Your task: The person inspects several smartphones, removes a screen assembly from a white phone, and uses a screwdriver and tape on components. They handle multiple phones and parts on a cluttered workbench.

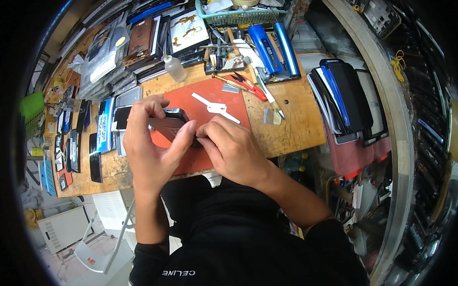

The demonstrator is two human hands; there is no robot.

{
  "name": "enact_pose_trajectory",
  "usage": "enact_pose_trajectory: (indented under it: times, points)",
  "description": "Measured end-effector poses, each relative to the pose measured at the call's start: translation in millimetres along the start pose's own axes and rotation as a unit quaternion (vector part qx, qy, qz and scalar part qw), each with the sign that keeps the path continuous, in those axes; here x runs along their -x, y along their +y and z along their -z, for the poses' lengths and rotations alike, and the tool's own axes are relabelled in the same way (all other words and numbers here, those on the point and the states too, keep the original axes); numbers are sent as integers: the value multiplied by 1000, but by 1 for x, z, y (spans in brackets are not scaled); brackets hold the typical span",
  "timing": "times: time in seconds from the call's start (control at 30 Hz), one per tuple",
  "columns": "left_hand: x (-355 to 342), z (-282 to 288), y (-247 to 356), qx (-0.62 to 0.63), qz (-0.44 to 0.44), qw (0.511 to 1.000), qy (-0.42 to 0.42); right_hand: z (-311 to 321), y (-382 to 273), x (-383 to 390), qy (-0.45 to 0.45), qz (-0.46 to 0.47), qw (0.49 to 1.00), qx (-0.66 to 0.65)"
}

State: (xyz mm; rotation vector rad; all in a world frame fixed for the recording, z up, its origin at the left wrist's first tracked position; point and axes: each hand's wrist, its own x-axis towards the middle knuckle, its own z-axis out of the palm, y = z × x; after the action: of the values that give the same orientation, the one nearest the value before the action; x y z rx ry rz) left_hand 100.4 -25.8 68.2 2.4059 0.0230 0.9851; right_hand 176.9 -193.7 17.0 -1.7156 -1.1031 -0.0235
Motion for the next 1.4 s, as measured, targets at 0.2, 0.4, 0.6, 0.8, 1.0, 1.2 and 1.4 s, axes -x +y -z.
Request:
enact_pose_trajectory:
  times: [0.2,0.4,0.6,0.8,1.0,1.2,1.4]
  points:
    - [-2,-3,3,-21,7,1000,21,-5,7,10,1,-4,1000,-2]
    - [3,2,-3,16,60,997,38,-9,7,16,-1,2,1000,2]
    - [5,9,-9,102,144,982,67,-14,3,12,6,-5,1000,-24]
    - [6,12,-16,201,211,950,111,-1,-7,-14,-27,17,1000,-1]
    - [27,6,-34,247,367,883,157,17,-8,-25,-103,-39,994,-19]
    - [50,15,-39,231,337,897,167,13,-5,-34,-130,13,991,-4]
    - [62,23,-44,148,326,921,152,14,-8,-42,-158,68,984,36]
